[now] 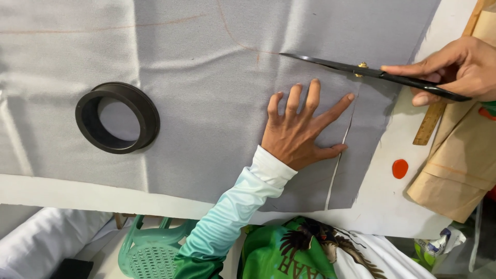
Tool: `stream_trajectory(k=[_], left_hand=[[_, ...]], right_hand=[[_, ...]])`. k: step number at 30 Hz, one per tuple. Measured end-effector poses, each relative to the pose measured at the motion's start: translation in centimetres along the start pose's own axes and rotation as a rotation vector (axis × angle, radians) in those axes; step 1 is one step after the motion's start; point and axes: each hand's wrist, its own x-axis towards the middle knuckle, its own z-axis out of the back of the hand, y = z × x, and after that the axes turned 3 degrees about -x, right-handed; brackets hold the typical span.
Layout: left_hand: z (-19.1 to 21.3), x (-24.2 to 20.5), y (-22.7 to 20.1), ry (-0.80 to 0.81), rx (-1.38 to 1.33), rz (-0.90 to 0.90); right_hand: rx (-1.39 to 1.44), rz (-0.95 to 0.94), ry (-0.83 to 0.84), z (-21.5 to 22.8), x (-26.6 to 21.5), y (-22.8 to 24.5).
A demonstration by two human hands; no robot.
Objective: The person cuts a large piece of grey fabric using shears, following pre-drawn lines. They then use a wooden ruler and a red marking tool to draw straight lines on the fabric. Finally, they fold the cut fabric piece and place it on the table.
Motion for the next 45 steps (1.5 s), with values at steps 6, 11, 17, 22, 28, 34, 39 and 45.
stream_trajectory(k=[6,11,17,22,28,34,39,45], left_hand=[[0.0,-0.1,0.2,0.006,0.018,-0.018],[0.4,-0.1,0.3,0.025,0.046,-0.031],[0.3,-0.1,0.3,0.031,0.045,-0.02],[0.1,-0.2,0.2,0.031,0.048,-0.019],[0.0,-0.3,-0.1,0.018,0.091,-0.005],[3.1,-0.7,2.3,0.052,-0.007,0.06],[3.0,-2.4,10.6,-0.184,-0.123,0.175],[2.1,-3.0,11.9,-0.044,-0.038,0.107]], right_hand=[[0.044,-0.034,-0.033,-0.4,-0.2,1.8],[0.007,-0.059,-0.029,-1.0,1.1,2.5],[-0.045,0.038,-0.054,-1.6,1.3,2.4],[-0.024,0.016,-0.032,-1.4,1.0,2.6],[-0.048,-0.212,0.138,0.6,1.8,2.4],[-0.015,-0.092,0.059,0.0,1.6,2.5],[0.112,-0.079,0.056,0.8,1.3,-0.4],[0.106,0.008,0.069,-0.4,1.4,0.2]])
